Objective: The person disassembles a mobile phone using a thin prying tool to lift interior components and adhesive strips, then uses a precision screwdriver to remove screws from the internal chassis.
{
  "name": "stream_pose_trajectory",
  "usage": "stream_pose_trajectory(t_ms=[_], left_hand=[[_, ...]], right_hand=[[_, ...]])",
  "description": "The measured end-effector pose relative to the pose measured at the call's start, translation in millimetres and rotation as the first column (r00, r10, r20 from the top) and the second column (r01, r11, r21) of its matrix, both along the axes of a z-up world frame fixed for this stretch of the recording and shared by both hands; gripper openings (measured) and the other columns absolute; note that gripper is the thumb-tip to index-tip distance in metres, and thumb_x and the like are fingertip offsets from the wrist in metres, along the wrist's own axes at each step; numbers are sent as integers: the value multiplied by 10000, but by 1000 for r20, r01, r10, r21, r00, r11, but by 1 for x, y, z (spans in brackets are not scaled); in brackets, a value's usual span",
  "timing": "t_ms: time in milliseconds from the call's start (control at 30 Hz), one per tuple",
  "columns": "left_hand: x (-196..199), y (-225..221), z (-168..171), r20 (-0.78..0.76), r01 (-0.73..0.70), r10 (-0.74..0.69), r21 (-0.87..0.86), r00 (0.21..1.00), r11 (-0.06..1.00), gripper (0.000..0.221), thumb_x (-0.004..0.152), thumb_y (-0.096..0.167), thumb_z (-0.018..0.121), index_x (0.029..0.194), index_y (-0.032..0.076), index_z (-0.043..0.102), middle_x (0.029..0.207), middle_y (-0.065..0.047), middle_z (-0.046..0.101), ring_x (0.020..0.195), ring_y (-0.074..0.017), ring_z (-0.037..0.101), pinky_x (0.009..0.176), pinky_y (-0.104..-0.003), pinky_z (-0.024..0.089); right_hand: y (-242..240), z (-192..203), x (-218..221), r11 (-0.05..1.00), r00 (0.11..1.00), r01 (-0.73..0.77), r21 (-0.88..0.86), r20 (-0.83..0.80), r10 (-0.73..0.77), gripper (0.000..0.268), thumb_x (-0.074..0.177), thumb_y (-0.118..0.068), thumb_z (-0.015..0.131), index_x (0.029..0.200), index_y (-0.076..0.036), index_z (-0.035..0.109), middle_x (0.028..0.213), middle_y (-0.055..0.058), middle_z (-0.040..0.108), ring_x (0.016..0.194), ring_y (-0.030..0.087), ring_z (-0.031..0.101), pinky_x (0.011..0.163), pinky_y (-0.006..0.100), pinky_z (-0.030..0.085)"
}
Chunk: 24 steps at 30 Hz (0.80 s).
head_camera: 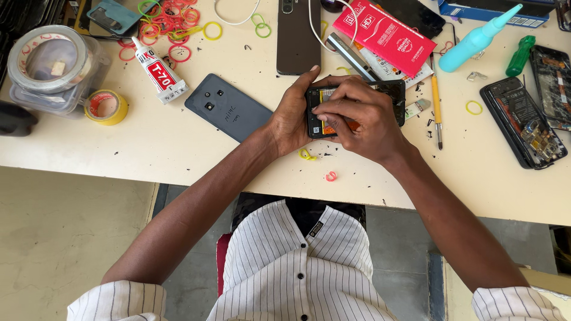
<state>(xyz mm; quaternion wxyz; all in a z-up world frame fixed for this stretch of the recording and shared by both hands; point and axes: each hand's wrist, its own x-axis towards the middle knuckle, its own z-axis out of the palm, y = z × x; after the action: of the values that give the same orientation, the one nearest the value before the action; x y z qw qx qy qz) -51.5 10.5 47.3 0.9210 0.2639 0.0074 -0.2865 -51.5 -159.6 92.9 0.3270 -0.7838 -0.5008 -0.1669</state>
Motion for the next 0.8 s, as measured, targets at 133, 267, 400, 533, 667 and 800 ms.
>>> stream_pose_trajectory(t_ms=[133,267,400,533,667,800], left_hand=[[-3,1,10,181,-35,6,159,984,987,633,1008,555,379,1374,48,475,1131,-183,642,982,-249,737,777,-394,695],[-7,5,17,235,8,-35,114,971,993,666,945,600,460,1395,111,494,1257,-169,605,1120,-270,695,839,-521,692],[-9,1,12,267,-34,12,78,964,996,588,978,523,602,1339,60,562,1279,-229,621,1150,-345,712,849,-555,693],[-9,-2,2,331,-82,61,50,942,995,357,985,223,704,1266,50,567,1229,-186,594,1133,-355,691,861,-557,687],[-8,-2,-2,313,-110,104,0,944,994,270,997,188,682,1194,30,587,1155,-190,612,1095,-352,710,835,-548,694],[-9,-1,-4,307,-126,134,-43,942,991,212,995,204,684,1096,47,583,1118,-159,618,1079,-338,709,835,-566,693]], right_hand=[[0,-1,0,993,994,97,68,-62,-93,206,877,57,807,1052,-46,776,1026,90,697,1025,227,724,785,314,605],[-3,-2,1,950,954,279,139,-153,-257,173,893,52,840,1040,-22,785,1025,117,760,746,142,668,602,261,509],[-6,-7,7,906,893,304,294,-421,-162,134,981,69,781,1091,11,730,975,107,755,877,118,744,727,222,605],[-12,-9,9,896,850,353,270,-492,-187,146,979,99,732,1111,39,739,992,126,759,897,141,757,787,251,633],[-9,-9,8,902,853,308,301,-508,-122,119,986,66,742,1102,43,729,1004,145,757,908,167,768,833,283,663],[-1,0,1,890,795,344,300,-597,-107,128,1004,27,738,1128,34,709,1006,149,766,883,173,782,807,288,687]])
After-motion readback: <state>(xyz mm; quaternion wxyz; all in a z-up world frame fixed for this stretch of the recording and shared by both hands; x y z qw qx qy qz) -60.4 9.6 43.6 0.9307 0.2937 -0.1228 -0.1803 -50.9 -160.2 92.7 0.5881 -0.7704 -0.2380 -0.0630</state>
